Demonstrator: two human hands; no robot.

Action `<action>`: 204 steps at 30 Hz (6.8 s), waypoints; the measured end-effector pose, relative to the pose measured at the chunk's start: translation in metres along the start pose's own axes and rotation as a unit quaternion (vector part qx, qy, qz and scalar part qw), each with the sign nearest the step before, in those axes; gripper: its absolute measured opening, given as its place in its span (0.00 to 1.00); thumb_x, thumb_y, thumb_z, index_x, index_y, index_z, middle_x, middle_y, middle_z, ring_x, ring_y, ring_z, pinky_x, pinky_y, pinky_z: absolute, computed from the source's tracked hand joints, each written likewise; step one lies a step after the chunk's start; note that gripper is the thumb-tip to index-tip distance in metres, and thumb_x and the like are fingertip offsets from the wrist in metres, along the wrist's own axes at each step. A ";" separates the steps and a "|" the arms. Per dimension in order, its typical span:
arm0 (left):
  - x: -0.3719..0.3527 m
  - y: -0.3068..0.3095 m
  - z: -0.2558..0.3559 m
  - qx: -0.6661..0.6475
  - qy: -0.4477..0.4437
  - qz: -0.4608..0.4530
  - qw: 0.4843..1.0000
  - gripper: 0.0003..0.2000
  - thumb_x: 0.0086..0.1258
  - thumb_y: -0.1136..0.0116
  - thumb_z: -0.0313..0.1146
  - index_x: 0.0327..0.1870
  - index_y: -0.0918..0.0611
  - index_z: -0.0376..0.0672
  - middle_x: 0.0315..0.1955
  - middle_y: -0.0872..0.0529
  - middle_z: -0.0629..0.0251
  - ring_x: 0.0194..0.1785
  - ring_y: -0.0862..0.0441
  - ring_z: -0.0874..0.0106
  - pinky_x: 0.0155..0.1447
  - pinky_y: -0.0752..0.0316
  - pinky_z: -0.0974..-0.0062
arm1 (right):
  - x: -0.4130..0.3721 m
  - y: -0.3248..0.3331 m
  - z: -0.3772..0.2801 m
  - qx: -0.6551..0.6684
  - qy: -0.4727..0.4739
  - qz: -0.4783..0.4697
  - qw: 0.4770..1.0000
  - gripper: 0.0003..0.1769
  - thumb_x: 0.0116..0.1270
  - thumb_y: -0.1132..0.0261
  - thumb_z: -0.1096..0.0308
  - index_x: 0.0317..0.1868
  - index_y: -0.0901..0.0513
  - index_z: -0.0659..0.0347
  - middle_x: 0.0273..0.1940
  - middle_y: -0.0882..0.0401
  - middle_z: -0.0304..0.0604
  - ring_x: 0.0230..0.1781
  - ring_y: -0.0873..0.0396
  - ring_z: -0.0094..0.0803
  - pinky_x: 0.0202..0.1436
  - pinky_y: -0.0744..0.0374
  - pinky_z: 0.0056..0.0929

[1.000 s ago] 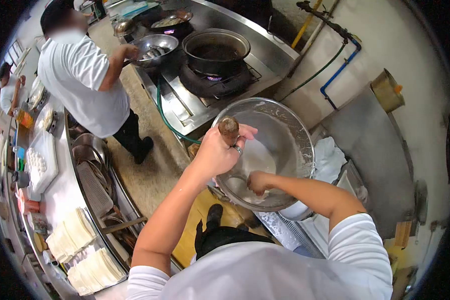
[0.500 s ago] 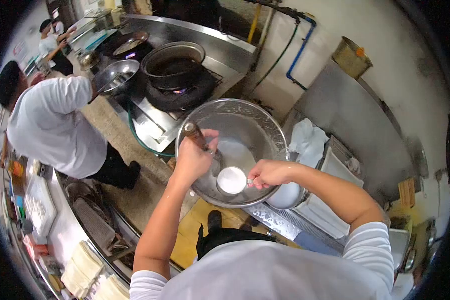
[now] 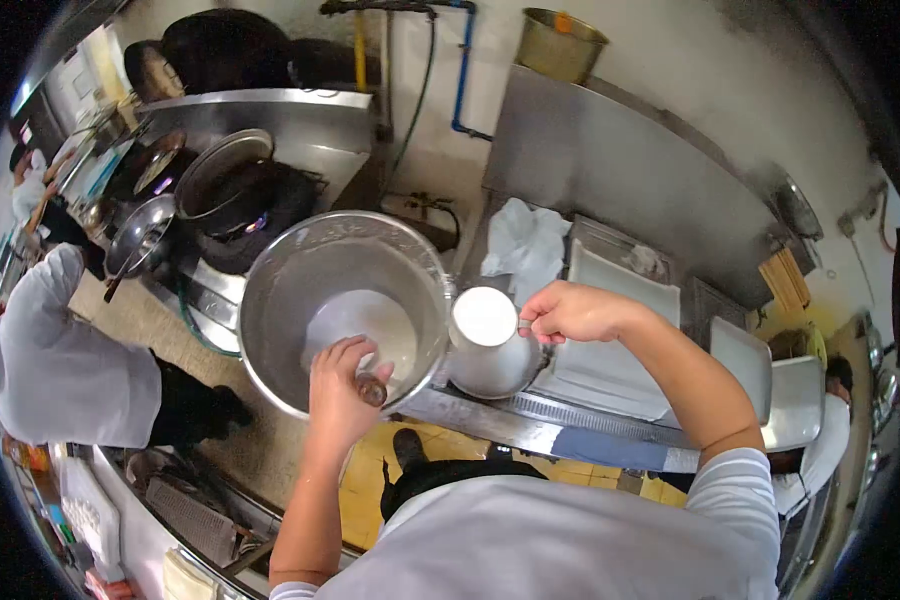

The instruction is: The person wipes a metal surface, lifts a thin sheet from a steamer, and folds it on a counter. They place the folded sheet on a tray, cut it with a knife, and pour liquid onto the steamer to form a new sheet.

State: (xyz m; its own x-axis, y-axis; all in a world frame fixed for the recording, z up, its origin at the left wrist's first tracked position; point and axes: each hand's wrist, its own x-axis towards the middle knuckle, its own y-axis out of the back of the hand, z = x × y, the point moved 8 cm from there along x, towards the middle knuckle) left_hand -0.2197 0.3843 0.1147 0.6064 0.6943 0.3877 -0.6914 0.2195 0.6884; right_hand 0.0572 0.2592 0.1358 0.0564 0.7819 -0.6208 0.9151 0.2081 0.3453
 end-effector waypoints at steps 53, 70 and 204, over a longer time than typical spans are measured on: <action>-0.070 -0.276 0.193 -0.209 -0.083 -0.167 0.960 0.09 0.59 0.28 0.23 0.41 0.11 0.39 0.53 0.13 0.55 0.58 0.18 0.52 0.63 0.22 0.58 | -0.110 0.093 0.503 0.363 -0.120 0.448 0.808 0.07 0.67 0.38 0.83 0.30 0.19 0.66 0.24 0.22 0.42 0.18 0.27 0.27 0.17 0.32 0.28; -0.068 -0.285 0.168 -0.204 -0.045 -0.173 0.963 0.09 0.61 0.29 0.24 0.43 0.11 0.41 0.52 0.13 0.54 0.57 0.17 0.53 0.62 0.21 0.58 | -0.106 0.149 0.491 -0.133 -0.212 0.536 0.806 0.13 0.64 0.41 0.73 0.42 0.11 0.63 0.44 0.13 0.60 0.52 0.17 0.56 0.58 0.19 0.45; -0.730 0.059 0.193 0.010 0.532 0.585 0.612 0.14 0.71 0.34 0.30 0.55 0.13 0.37 0.41 0.08 0.52 0.44 0.09 0.65 0.52 0.16 0.69 | -0.184 -0.692 0.065 -0.214 0.440 -0.453 0.745 0.19 0.67 0.35 0.73 0.57 0.16 0.70 0.47 0.12 0.46 0.46 0.15 0.29 0.51 0.17 0.29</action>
State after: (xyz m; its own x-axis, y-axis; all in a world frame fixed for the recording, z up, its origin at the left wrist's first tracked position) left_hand -0.6269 -0.2420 -0.0090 -0.9060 0.4231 0.0107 -0.3959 -0.8560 0.3324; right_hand -0.5603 -0.0670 -0.0350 -0.9633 0.2496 -0.0991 0.1963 0.9064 0.3740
